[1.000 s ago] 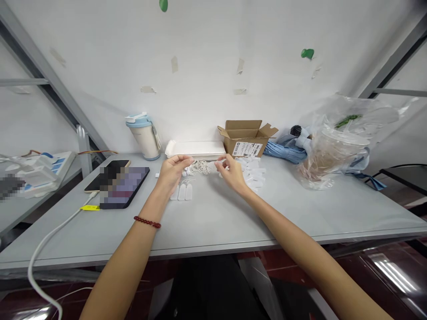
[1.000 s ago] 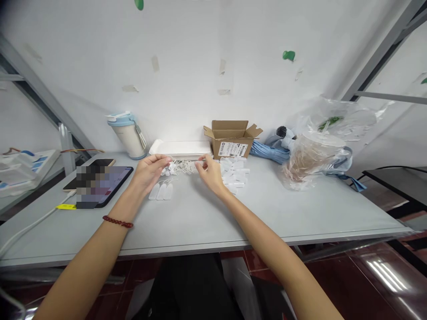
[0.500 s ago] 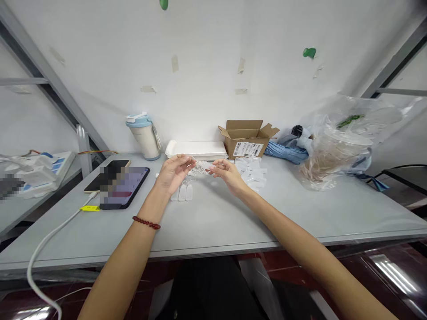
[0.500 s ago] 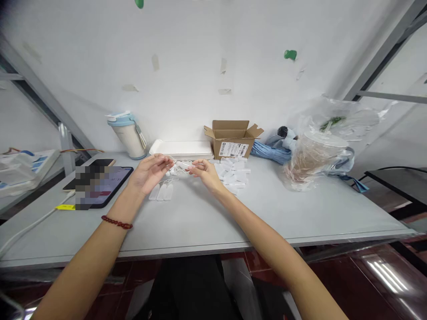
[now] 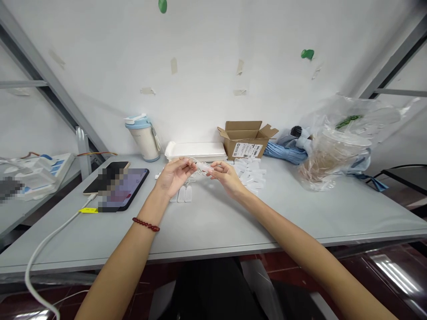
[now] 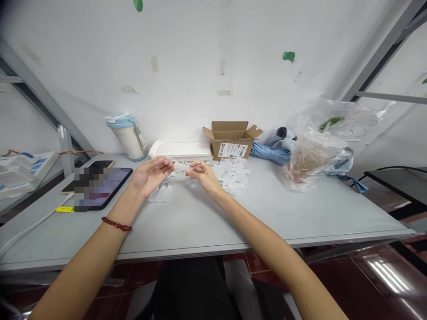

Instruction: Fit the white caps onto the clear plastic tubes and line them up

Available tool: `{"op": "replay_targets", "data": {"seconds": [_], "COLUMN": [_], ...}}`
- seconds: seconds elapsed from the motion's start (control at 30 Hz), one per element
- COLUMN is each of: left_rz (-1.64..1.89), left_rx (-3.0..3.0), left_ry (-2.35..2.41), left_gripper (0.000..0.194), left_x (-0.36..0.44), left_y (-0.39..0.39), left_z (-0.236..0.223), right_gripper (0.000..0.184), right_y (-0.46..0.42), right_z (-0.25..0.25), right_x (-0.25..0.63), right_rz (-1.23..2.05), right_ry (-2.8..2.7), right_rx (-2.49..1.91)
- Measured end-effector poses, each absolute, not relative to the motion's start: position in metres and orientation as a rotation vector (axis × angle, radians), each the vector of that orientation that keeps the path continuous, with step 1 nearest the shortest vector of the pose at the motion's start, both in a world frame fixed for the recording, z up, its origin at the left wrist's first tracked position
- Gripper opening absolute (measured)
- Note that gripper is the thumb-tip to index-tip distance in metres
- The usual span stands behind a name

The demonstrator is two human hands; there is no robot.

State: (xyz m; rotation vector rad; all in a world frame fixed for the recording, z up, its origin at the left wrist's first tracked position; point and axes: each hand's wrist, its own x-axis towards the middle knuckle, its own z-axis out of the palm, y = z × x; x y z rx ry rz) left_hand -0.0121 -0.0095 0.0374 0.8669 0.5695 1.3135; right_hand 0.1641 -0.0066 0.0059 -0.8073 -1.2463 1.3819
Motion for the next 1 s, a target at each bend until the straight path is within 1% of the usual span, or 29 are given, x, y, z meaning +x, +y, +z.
{"op": "replay_targets", "data": {"seconds": [0.17, 0.27, 0.57, 0.67, 0.87, 0.93, 1.0], "left_rz": [1.260, 1.248, 1.210, 1.196, 1.163, 1.161, 1.152], "left_rx": [0.917, 0.921, 1.081, 1.149, 1.241, 1.247, 1.275], "left_ry": [0.629, 0.663, 0.794, 0.821, 0.830, 0.852, 0.889], "left_gripper": [0.013, 0.019, 0.019, 0.020, 0.021, 0.022, 0.022], "left_x": [-0.010, -0.009, -0.012, -0.010, -0.010, -0.010, -0.009], "left_y": [-0.009, -0.009, -0.008, -0.009, -0.011, -0.011, -0.012], "left_z": [0.035, 0.034, 0.030, 0.029, 0.030, 0.030, 0.030], "right_gripper": [0.031, 0.031, 0.028, 0.026, 0.019, 0.021, 0.026], "right_y": [-0.010, -0.013, -0.019, -0.018, -0.019, -0.020, -0.021], "right_z": [0.007, 0.008, 0.008, 0.007, 0.007, 0.007, 0.006], "right_x": [0.162, 0.160, 0.159, 0.159, 0.160, 0.160, 0.160], "right_rz": [1.421, 1.416, 1.319, 1.210, 0.842, 0.799, 0.769], "right_ry": [-1.220, -1.249, -1.344, -1.410, -1.577, -1.625, -1.695], "right_rx": [-0.786, -0.777, -0.764, -0.784, -0.869, -0.878, -0.891]}}
